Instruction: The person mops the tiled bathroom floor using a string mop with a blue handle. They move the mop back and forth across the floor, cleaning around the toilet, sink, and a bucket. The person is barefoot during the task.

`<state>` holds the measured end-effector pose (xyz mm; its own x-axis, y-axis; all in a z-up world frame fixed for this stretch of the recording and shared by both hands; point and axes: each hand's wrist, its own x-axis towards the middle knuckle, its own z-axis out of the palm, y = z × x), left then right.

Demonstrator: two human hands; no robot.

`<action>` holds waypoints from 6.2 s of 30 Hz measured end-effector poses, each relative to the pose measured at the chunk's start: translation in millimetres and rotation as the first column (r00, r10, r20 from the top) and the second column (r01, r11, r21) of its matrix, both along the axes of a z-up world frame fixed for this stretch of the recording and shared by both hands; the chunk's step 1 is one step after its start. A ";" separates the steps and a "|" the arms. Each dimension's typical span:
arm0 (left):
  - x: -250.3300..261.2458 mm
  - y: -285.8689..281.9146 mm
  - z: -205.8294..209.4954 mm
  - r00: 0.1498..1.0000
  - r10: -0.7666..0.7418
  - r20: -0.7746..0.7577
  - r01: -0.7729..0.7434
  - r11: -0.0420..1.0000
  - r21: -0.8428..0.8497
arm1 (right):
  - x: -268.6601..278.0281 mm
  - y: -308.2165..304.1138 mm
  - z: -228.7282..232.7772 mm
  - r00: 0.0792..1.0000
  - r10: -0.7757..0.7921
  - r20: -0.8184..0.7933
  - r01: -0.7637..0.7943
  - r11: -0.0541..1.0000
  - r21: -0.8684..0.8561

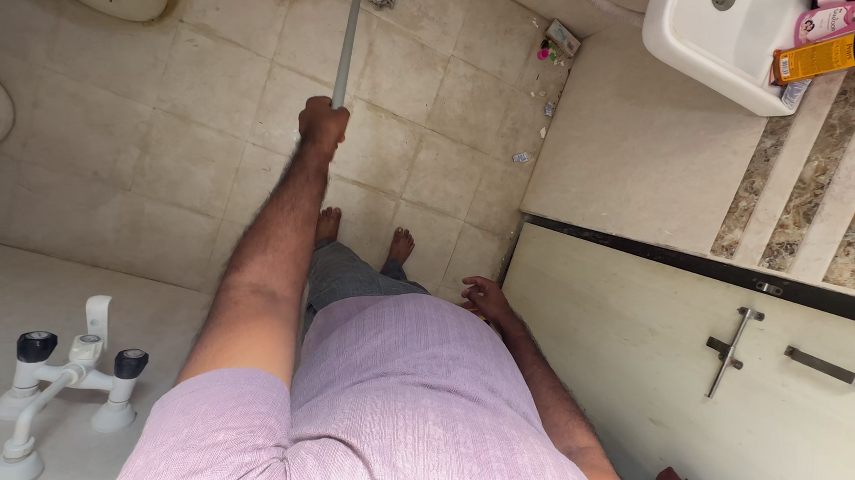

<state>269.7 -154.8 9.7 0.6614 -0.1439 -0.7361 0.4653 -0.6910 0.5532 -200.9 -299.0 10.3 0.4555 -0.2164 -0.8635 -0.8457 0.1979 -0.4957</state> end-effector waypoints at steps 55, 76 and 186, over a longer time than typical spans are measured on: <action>-154.4 50.8 97.6 0.513 -0.097 0.853 0.795 0.428 -0.430 | 44.3 27.2 39.5 0.828 0.325 0.457 -0.139 0.909 -0.394; -198.0 82.5 134.5 0.421 -0.312 0.852 0.892 0.312 -0.327 | 209.7 84.3 -37.1 0.392 0.547 0.740 -0.368 0.830 -0.419; 122.9 -76.3 126.4 0.699 0.100 0.709 0.529 0.595 -0.605 | 592.9 -118.3 -84.0 0.506 0.333 0.796 -0.726 0.663 0.184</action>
<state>392.6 -231.0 136.2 0.7406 -0.6067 0.2888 -0.3071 0.0766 0.9486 392.0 -417.3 -73.6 0.7901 0.5875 -0.1752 -0.3402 0.1824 -0.9225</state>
